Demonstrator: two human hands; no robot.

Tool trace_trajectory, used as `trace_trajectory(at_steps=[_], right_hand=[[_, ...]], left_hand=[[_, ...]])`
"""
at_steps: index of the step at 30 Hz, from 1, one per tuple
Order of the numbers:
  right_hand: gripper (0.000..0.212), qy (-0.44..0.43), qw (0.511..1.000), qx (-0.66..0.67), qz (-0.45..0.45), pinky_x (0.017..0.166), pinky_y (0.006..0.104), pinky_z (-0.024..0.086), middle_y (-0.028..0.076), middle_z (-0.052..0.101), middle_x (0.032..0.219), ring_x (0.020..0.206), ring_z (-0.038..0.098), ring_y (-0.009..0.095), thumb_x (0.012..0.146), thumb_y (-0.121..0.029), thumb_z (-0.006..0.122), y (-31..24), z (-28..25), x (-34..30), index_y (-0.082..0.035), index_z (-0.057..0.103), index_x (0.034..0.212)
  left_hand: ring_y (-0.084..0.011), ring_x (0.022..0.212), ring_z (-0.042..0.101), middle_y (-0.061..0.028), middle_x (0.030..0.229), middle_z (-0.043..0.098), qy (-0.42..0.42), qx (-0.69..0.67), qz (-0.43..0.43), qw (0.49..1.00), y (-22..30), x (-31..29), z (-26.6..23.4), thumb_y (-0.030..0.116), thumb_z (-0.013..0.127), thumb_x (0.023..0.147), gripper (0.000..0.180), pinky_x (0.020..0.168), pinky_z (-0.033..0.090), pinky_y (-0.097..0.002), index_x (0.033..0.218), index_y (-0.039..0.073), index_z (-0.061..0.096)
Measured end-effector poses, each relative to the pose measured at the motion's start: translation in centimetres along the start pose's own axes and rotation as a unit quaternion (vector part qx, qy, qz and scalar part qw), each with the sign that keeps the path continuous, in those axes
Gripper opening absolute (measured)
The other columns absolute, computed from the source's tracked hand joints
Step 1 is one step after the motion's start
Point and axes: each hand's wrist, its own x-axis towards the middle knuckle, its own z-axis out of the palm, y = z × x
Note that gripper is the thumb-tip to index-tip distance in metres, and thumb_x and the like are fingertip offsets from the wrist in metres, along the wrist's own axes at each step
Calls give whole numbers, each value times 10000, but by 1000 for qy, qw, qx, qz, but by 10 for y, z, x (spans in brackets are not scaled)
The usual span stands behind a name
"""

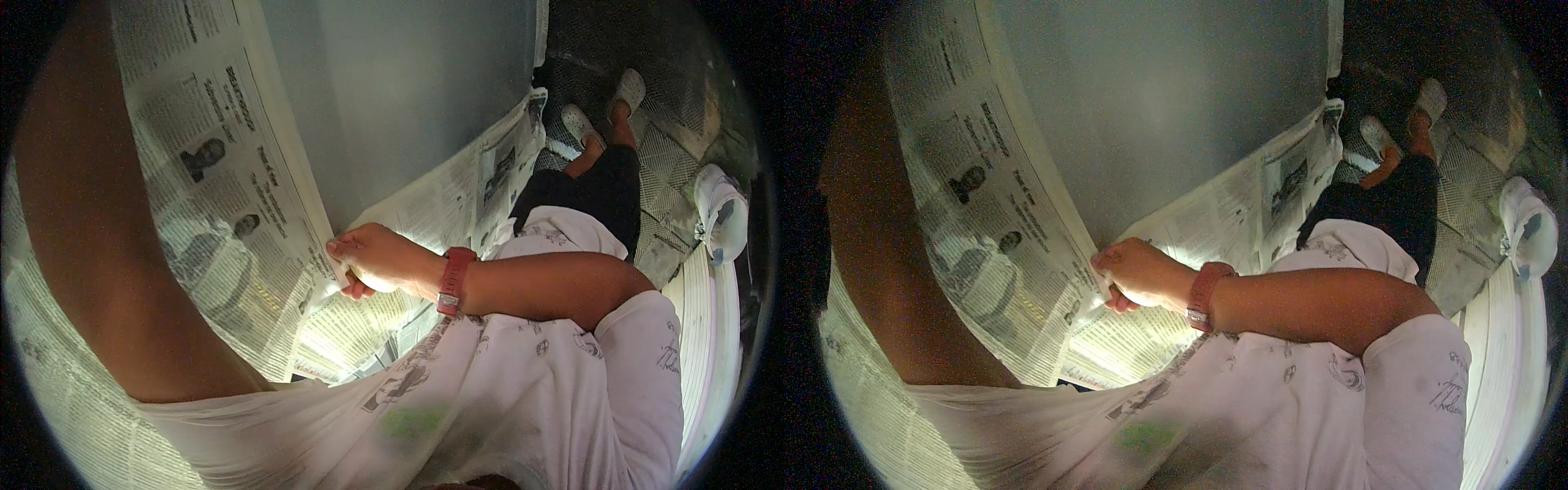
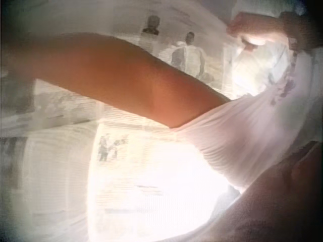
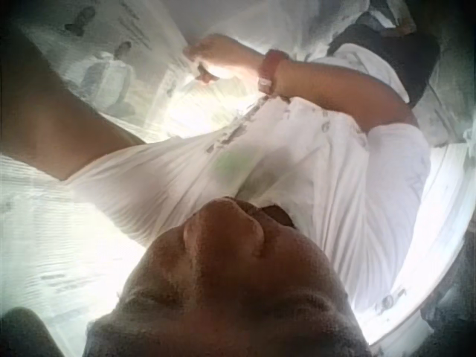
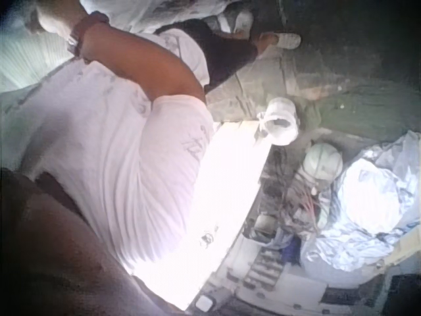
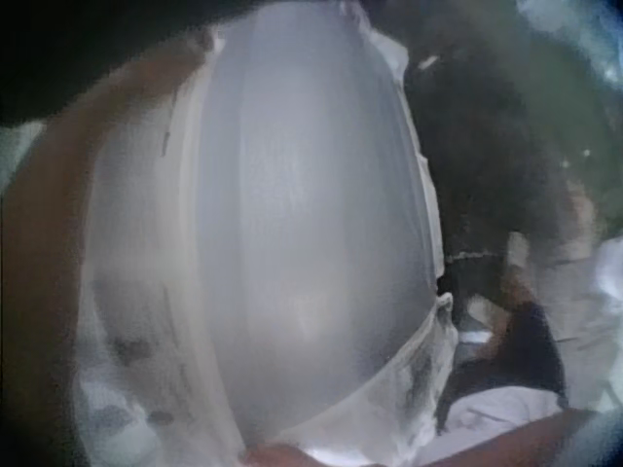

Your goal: The person tapes sheets of newspaper onto a car door panel using masking tape. They repeatedly unfold newspaper, position it over the surface, and secure it with tape, covering the panel progressively.

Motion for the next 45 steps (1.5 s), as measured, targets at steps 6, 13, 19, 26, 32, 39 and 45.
trace_trajectory(at_steps=[6,13,19,26,32,39,45], right_hand=[[493,-6,1000,-23,12,601,327,587,123,759,812,661,712,153,1201,-341,478,4,-4,6,15,729,968],[476,-29,999,-21,21,622,318,616,158,771,867,699,742,166,1200,-345,485,5,-9,11,36,744,1083],[467,-36,998,-32,39,626,309,621,169,773,912,725,748,163,1204,-347,473,-3,-9,4,47,721,1179],[457,-40,998,-32,37,636,325,619,147,768,905,730,740,164,1205,-347,465,0,-11,7,23,733,1187],[477,-57,997,-31,32,641,337,614,131,766,874,729,735,170,1206,-343,459,2,-12,9,28,744,1113],[490,-56,998,-32,28,628,339,611,137,764,861,715,733,178,1201,-352,471,-1,-12,8,30,753,1082],[467,-53,998,-34,20,605,320,602,142,759,848,696,729,178,1194,-344,481,2,-12,9,35,740,1106]], left_hand=[[-285,1565,394,-69,1644,477,5,-20,2,1000,-3,7,1,445,576,1100,577,1371,160,-551,1606,187,470],[-281,1583,366,-73,1669,445,15,-26,-1,1000,-6,18,-4,449,557,1111,593,1374,154,-542,1627,180,440],[-278,1599,342,-75,1691,418,23,-33,-3,999,-9,26,-10,452,540,1121,607,1377,149,-534,1646,174,414],[-275,1617,314,-79,1717,385,34,-38,-9,999,-13,32,-17,456,521,1132,624,1380,142,-525,1667,166,384],[-271,1632,291,-82,1739,358,42,-43,-14,998,-13,39,-21,459,505,1142,638,1383,137,-517,1686,160,358],[-268,1650,263,-85,1765,326,45,-45,-21,998,-15,44,-23,463,486,1153,655,1387,131,-508,1707,153,328],[-265,1666,239,-88,1787,298,45,-40,-28,998,-14,49,-25,467,469,1162,669,1390,125,-500,1726,147,302]])
